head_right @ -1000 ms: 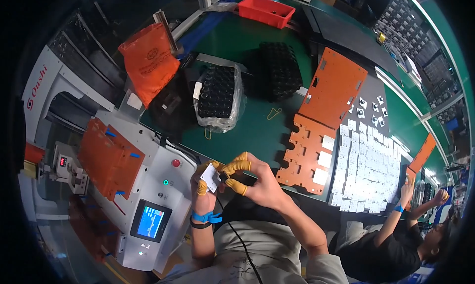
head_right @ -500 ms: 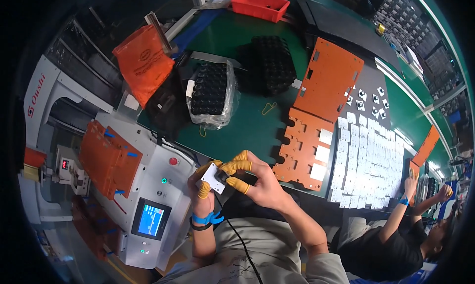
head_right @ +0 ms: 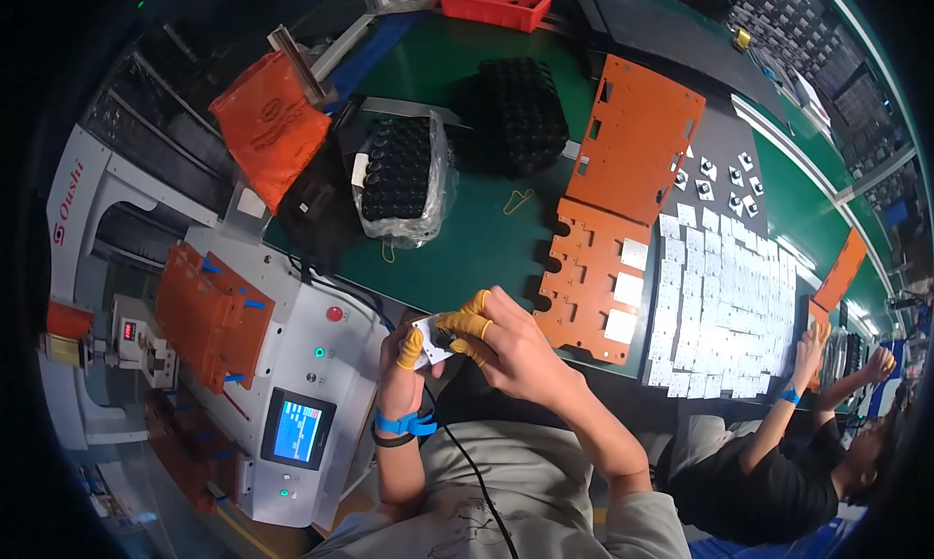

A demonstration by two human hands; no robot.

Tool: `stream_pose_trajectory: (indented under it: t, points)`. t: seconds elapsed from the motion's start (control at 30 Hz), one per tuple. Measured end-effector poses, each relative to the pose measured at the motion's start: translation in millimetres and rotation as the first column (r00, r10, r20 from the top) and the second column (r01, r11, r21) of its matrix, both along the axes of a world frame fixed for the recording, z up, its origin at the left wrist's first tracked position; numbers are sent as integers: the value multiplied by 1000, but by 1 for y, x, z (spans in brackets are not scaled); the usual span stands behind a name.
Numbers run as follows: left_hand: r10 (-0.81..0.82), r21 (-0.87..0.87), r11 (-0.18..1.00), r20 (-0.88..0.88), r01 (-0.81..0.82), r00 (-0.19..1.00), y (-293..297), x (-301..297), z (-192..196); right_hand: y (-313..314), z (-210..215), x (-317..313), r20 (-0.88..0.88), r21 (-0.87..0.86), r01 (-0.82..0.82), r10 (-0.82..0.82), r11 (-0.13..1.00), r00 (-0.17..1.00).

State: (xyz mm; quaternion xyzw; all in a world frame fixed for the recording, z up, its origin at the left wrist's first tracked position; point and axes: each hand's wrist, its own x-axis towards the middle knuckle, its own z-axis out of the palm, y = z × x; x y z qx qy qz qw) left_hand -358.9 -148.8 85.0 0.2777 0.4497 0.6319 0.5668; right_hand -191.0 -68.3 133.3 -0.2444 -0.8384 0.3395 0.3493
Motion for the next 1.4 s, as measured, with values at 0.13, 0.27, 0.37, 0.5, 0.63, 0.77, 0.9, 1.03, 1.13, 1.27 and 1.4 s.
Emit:
stream_pose_trajectory:
  t: [0.13, 0.27, 0.37, 0.5, 0.63, 0.77, 0.9, 1.03, 1.13, 1.27, 1.4]
  points:
    - [-52, -45, 998, 36, 53, 998, 2, -1, -5, -2, 1, 1, 40, 93, 0, -3, 996, 999]
    - [-87, -118, 986, 250, 119, 964, 3, 1, -16, -4, -1, 9, 76, 134, -3, -7, 991, 997]
    - [-90, -171, 970, 410, 173, 908, 6, 8, -24, 1, -6, 17, 75, 165, -32, 20, 986, 997]
    - [7, -258, 959, 424, 114, 906, 10, 26, -47, -5, -3, 17, 137, 244, 165, -203, 956, 970]
    - [110, -29, 994, 91, -108, 990, 30, 58, -31, -9, -39, 11, 54, 374, 456, -510, 807, 858]
    - [164, 43, 986, -75, -161, 984, 48, 78, -14, -5, -55, 16, -129, 286, 649, -643, 705, 755]
    - [-3, 46, 999, -118, 8, 993, 51, 88, -12, -7, -61, 35, -306, -135, 773, -768, 620, 563]
    - [-187, -26, 982, -1, 187, 982, 47, 95, -33, -15, -63, 36, -418, -411, 653, -768, 636, 486]
    - [-103, -128, 984, 173, 126, 980, 46, 112, -23, -22, -66, 29, -390, -459, 638, -785, 619, 482]
    - [-34, -230, 970, 188, 78, 982, 52, 117, -21, -27, -74, 35, -362, -399, 660, -771, 636, 524]
    - [-106, -24, 994, -175, 103, 979, 75, 102, -29, -32, -82, 56, -228, -225, 691, -726, 687, 648]
